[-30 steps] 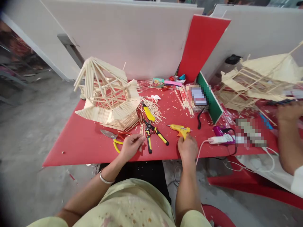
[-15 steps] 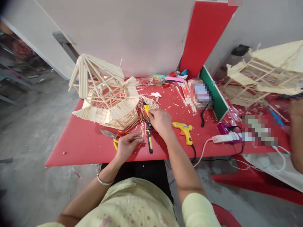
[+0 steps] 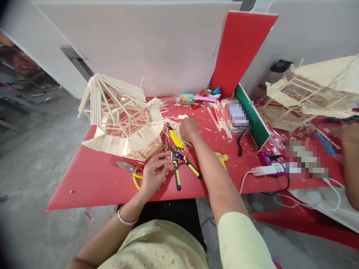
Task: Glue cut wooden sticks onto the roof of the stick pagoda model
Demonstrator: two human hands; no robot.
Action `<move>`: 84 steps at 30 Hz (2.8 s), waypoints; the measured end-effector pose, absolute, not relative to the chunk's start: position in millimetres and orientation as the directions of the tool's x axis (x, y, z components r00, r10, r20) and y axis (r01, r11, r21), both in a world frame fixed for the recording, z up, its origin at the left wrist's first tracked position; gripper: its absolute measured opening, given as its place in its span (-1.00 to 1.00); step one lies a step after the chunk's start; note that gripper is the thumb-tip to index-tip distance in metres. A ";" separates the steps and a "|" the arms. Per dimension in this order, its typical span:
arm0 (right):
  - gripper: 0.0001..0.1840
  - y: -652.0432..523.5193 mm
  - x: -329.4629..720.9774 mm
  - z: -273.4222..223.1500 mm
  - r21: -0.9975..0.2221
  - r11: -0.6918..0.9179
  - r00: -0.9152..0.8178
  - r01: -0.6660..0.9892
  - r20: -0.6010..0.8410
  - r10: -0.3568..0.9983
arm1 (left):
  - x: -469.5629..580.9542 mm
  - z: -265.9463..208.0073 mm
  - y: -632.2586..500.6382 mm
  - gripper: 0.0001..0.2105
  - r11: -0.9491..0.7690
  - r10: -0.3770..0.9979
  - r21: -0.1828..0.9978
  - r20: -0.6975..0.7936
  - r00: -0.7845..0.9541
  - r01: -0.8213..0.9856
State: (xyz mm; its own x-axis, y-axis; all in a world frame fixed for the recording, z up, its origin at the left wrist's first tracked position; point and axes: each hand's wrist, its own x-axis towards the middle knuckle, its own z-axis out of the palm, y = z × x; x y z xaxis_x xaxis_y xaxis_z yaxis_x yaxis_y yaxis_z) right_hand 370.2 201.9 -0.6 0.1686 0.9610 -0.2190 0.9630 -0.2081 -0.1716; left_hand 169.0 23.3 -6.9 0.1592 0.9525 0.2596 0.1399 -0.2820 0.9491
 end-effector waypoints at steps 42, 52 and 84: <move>-0.69 32.9 243.0 129.8 -0.884 0.380 -0.053 0.272 0.380 0.923 | 91.3 89.9 2.9 -0.71 -0.038 0.993 0.914 0.080 0.088 -0.404; -0.68 82.9 198.8 135.9 -0.787 0.454 -0.074 0.418 0.468 0.880 | 62.0 98.2 61.6 -0.65 0.069 0.996 0.817 -0.027 0.082 -0.572; -0.74 108.3 188.7 140.3 -0.493 0.543 -0.076 0.680 0.690 0.720 | 47.0 100.8 93.2 -0.72 0.063 0.996 0.817 -0.016 0.086 -0.573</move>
State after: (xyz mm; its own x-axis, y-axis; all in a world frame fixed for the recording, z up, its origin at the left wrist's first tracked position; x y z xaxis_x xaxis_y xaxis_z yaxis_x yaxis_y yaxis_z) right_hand 188.7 108.3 140.3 -0.0761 0.7202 0.6895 0.6797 0.5434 -0.4926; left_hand 47.0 93.2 100.8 0.0864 0.9961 -0.0158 -0.5734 0.0627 0.8169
